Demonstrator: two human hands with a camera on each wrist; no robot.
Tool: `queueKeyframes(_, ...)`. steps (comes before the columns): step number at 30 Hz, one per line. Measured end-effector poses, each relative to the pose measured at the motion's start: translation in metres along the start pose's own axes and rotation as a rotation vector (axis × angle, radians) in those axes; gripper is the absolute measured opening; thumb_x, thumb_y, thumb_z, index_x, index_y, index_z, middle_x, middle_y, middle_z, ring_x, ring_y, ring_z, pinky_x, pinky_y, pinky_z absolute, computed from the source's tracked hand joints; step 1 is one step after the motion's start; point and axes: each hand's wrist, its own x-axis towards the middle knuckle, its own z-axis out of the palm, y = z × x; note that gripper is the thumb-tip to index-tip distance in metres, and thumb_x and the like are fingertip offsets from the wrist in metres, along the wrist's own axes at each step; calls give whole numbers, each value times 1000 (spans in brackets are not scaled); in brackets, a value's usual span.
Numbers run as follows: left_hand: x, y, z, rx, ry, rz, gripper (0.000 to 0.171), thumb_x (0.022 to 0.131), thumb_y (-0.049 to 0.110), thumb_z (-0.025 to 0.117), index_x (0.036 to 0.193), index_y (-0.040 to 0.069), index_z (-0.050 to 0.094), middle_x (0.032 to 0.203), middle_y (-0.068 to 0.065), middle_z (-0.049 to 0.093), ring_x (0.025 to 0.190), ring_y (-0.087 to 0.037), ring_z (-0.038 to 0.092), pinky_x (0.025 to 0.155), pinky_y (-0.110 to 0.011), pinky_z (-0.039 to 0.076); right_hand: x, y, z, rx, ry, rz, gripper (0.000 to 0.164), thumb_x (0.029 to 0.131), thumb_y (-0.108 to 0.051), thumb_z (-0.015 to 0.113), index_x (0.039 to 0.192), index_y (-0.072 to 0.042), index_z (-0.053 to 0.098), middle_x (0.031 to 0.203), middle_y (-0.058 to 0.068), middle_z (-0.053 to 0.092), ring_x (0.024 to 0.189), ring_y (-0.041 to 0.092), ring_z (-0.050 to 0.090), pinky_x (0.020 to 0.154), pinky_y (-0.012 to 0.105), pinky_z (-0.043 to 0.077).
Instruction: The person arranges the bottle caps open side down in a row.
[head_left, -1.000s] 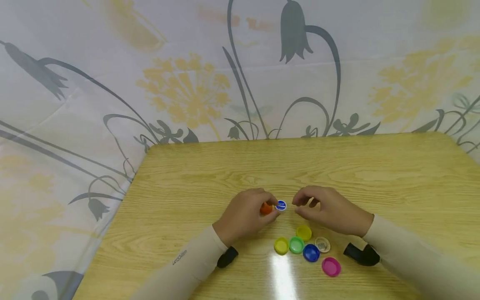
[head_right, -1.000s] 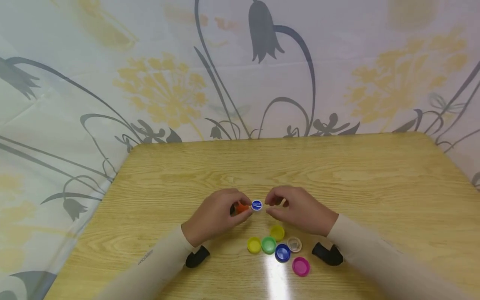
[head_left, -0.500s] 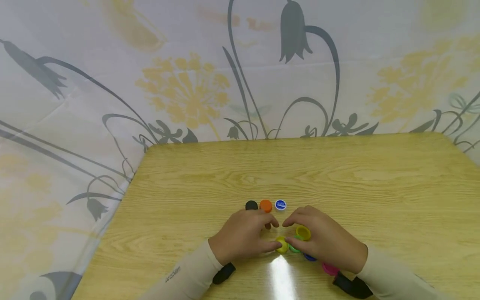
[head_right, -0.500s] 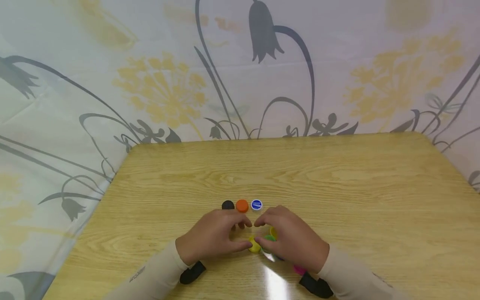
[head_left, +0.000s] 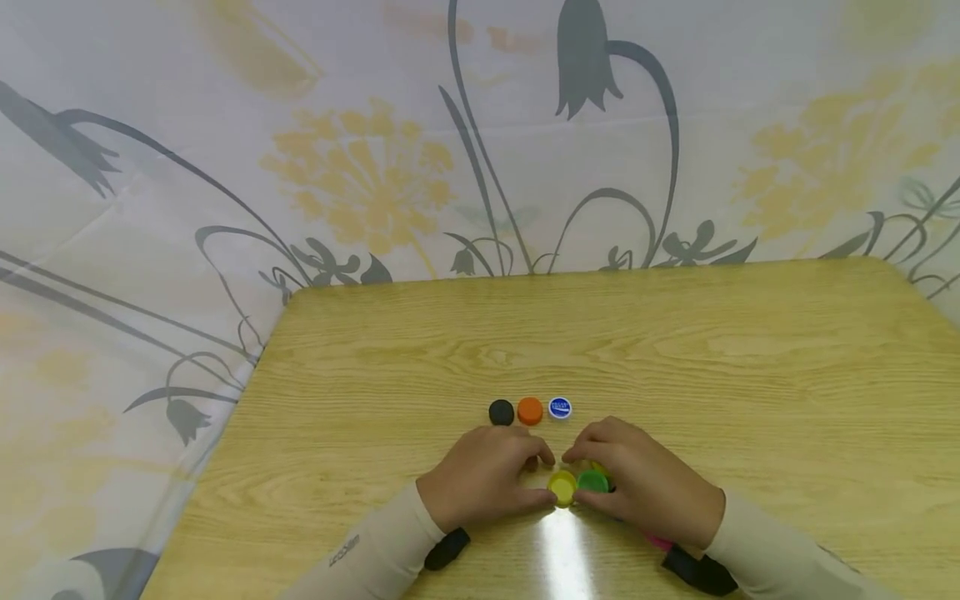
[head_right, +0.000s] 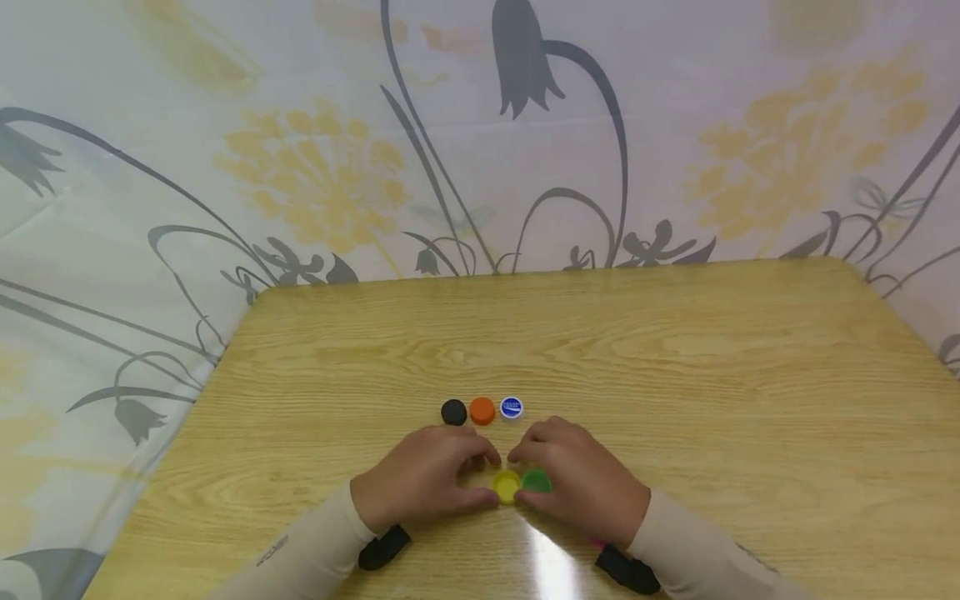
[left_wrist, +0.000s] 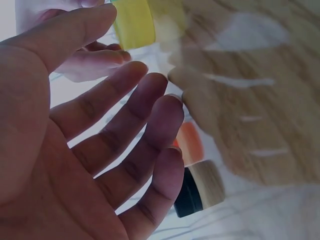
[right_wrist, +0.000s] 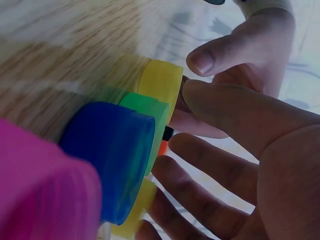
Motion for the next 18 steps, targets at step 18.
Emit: queueKeyframes(18,1,3,7,4,24,6,29,83,44,79,101,22,76,88,10,65,75,2,54,64,-13,41,0,1,9,-71,16,-41,23,80,-25,85,99,-18,75,101,-9,64,94,7,56,79,28,54)
